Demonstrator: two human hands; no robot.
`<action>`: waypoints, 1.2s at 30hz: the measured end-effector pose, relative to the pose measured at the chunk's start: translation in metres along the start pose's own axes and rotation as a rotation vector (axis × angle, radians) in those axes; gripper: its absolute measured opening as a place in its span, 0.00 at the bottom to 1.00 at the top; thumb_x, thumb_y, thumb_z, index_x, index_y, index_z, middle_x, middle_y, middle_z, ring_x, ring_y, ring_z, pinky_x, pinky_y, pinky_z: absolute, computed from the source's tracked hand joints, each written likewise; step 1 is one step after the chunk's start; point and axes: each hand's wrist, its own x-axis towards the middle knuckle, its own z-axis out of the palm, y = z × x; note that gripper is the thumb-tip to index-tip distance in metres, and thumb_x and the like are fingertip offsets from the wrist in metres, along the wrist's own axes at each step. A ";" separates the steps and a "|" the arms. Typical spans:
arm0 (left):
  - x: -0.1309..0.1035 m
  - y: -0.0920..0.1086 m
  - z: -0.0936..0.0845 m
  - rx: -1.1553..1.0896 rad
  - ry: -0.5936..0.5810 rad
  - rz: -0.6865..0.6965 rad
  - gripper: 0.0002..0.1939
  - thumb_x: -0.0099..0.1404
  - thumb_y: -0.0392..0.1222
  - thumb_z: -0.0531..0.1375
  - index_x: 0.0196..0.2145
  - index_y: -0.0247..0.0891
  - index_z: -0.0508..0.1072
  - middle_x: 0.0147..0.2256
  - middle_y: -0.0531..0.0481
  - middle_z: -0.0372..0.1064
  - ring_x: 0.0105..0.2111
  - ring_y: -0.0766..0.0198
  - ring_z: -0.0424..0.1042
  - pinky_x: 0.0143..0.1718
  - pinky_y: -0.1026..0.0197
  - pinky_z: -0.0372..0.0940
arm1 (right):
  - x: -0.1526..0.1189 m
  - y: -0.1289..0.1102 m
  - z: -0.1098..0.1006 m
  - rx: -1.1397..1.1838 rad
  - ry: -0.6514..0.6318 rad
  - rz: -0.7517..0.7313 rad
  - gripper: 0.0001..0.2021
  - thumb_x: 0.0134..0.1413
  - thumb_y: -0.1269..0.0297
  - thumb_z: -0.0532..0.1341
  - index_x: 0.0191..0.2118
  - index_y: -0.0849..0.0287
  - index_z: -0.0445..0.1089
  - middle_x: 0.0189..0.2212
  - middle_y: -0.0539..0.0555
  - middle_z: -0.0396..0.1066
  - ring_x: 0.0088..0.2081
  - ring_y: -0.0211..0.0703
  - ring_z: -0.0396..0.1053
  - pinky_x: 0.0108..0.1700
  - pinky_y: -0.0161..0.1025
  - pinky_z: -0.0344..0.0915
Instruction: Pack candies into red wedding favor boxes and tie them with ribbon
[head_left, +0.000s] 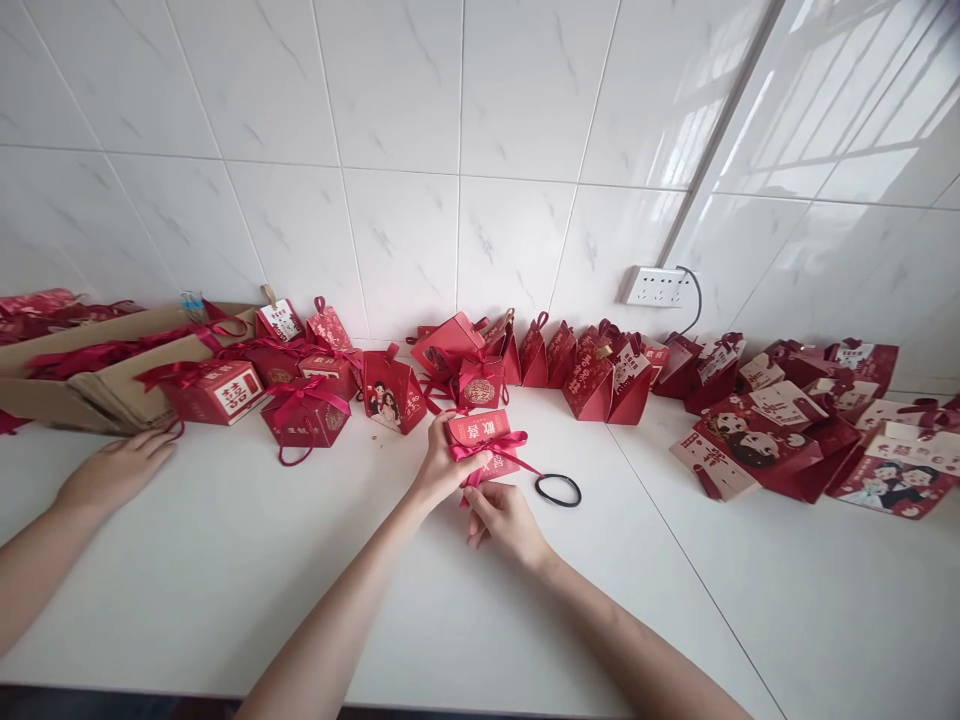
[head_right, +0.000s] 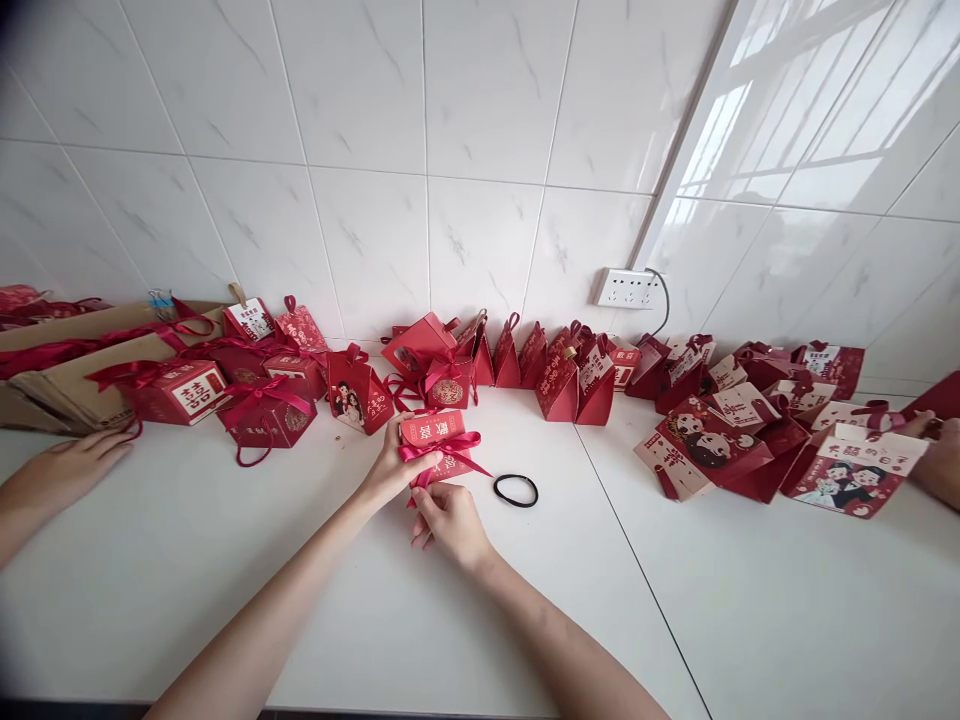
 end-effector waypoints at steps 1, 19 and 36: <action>0.000 0.001 -0.001 -0.016 -0.065 -0.024 0.30 0.42 0.41 0.69 0.44 0.49 0.65 0.45 0.49 0.68 0.46 0.50 0.69 0.44 0.44 0.67 | 0.000 0.000 -0.001 -0.010 -0.012 -0.012 0.24 0.49 0.39 0.55 0.25 0.60 0.62 0.16 0.49 0.66 0.17 0.36 0.67 0.20 0.32 0.64; 0.001 0.010 -0.003 0.001 -0.096 -0.105 0.25 0.44 0.43 0.68 0.40 0.49 0.63 0.39 0.57 0.72 0.44 0.54 0.71 0.44 0.47 0.69 | -0.009 -0.017 -0.046 -0.173 0.363 -0.258 0.32 0.53 0.35 0.46 0.14 0.57 0.58 0.07 0.47 0.53 0.10 0.32 0.52 0.16 0.34 0.52; 0.002 0.011 -0.005 -0.008 -0.134 -0.129 0.24 0.46 0.42 0.68 0.40 0.47 0.63 0.41 0.51 0.69 0.42 0.57 0.71 0.43 0.50 0.68 | 0.001 -0.020 -0.076 -0.471 0.115 -0.190 0.19 0.48 0.48 0.58 0.20 0.57 0.57 0.15 0.46 0.59 0.17 0.34 0.59 0.23 0.34 0.57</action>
